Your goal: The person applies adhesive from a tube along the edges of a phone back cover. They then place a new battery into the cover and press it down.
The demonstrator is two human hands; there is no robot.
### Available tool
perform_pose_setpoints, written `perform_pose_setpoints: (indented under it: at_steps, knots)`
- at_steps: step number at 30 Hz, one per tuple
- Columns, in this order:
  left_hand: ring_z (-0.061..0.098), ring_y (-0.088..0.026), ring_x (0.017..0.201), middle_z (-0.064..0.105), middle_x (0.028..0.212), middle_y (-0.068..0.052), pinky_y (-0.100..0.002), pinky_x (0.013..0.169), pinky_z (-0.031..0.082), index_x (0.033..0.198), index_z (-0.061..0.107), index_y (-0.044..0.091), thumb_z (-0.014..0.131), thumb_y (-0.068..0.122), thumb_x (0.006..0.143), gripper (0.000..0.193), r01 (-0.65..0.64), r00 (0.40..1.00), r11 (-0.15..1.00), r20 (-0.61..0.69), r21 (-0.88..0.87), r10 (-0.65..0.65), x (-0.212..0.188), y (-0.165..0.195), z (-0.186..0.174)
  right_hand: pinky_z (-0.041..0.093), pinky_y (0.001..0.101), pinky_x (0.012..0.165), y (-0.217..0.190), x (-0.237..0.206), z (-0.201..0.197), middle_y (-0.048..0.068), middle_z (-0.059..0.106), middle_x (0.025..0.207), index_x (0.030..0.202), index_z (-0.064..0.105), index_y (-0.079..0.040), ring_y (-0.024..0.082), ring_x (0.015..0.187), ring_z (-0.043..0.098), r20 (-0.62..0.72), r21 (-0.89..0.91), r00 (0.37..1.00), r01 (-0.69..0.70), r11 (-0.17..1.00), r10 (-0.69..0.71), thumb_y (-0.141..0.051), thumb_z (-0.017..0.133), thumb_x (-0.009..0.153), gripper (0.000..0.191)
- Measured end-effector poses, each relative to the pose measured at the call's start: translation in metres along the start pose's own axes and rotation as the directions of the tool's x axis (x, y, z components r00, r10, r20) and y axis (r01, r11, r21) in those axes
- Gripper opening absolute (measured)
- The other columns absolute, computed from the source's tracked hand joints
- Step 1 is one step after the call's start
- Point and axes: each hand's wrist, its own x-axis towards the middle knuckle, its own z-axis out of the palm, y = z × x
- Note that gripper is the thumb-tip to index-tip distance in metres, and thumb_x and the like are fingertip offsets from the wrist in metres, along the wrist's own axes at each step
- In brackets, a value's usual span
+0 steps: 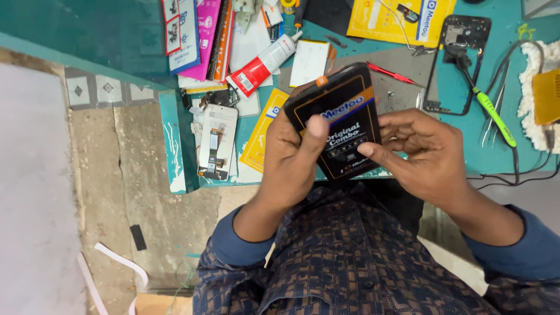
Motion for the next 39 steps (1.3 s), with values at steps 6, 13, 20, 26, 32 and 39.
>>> perform_pose_setpoints:
  at_steps: [6, 13, 20, 26, 32, 39]
  knots:
    - [0.066, -0.014, 0.12, 0.07, 0.132, -0.015, -0.028, 0.111, 0.054, 0.133, 0.063, -0.006, 0.059, 0.022, 0.12, 0.031, -0.1, 0.993, 0.966, -0.043, 0.239, 0.113, -0.004, 0.008, 0.01, 0.063, 0.0312, 0.098, 0.01, -0.004, 0.006, 0.015, 0.073, 0.114, 0.12, 0.06, 0.005, 0.016, 0.109, 0.072, -0.017, -0.002, 0.993, 0.116, 0.993, -0.116, 0.005, 0.076, 0.094, 0.03]
    - [0.07, -0.013, 0.117, 0.073, 0.129, -0.015, -0.028, 0.106, 0.057, 0.135, 0.063, -0.005, 0.058, 0.022, 0.119, 0.032, -0.107, 0.994, 0.954, 0.013, 0.279, 0.107, -0.004, 0.013, 0.012, 0.063, 0.0365, 0.104, 0.016, -0.003, 0.004, 0.017, 0.072, 0.12, 0.12, 0.059, 0.006, 0.02, 0.117, 0.072, 0.008, 0.04, 0.99, 0.143, 0.989, -0.144, 0.007, 0.074, 0.095, 0.029]
    - [0.067, -0.015, 0.112, 0.072, 0.121, -0.015, -0.033, 0.106, 0.055, 0.13, 0.064, -0.007, 0.06, 0.028, 0.115, 0.038, -0.063, 0.956, 0.99, -0.277, 0.127, 0.097, 0.014, 0.001, 0.003, 0.059, 0.0321, 0.097, 0.025, -0.009, -0.003, 0.018, 0.072, 0.118, 0.127, 0.061, 0.012, 0.019, 0.108, 0.07, -0.038, 0.08, 0.997, 0.074, 0.994, -0.071, -0.005, 0.071, 0.103, 0.031]
    - [0.071, -0.021, 0.102, 0.073, 0.113, -0.017, -0.035, 0.094, 0.059, 0.125, 0.065, -0.007, 0.06, 0.032, 0.117, 0.04, -0.099, 0.953, 0.965, -0.302, -0.244, 0.022, 0.032, -0.001, -0.02, 0.068, 0.0371, 0.08, 0.043, -0.024, 0.021, 0.02, 0.075, 0.108, 0.117, 0.064, 0.013, 0.023, 0.091, 0.076, -0.078, 0.561, 0.981, -0.104, 0.822, 0.177, -0.01, 0.07, 0.101, 0.029]
    - [0.073, -0.026, 0.11, 0.073, 0.118, -0.018, -0.042, 0.102, 0.062, 0.127, 0.062, -0.006, 0.06, 0.033, 0.11, 0.043, -0.022, 0.953, 0.95, -0.295, -0.313, -0.075, 0.039, -0.002, -0.025, 0.067, 0.0312, 0.074, 0.032, -0.025, 0.039, 0.017, 0.076, 0.099, 0.103, 0.068, 0.009, 0.017, 0.083, 0.075, -0.153, 0.397, 0.976, -0.083, 0.914, 0.155, 0.005, 0.072, 0.099, 0.008]
    - [0.072, -0.026, 0.112, 0.071, 0.121, -0.019, -0.042, 0.102, 0.059, 0.133, 0.06, -0.005, 0.061, 0.034, 0.111, 0.045, -0.002, 0.947, 0.956, -0.308, -0.292, -0.092, 0.037, -0.004, -0.028, 0.068, 0.0281, 0.072, 0.02, -0.023, 0.039, 0.015, 0.077, 0.095, 0.098, 0.069, 0.006, 0.014, 0.083, 0.076, -0.14, 0.304, 0.983, -0.072, 0.95, 0.119, 0.004, 0.073, 0.097, 0.004]
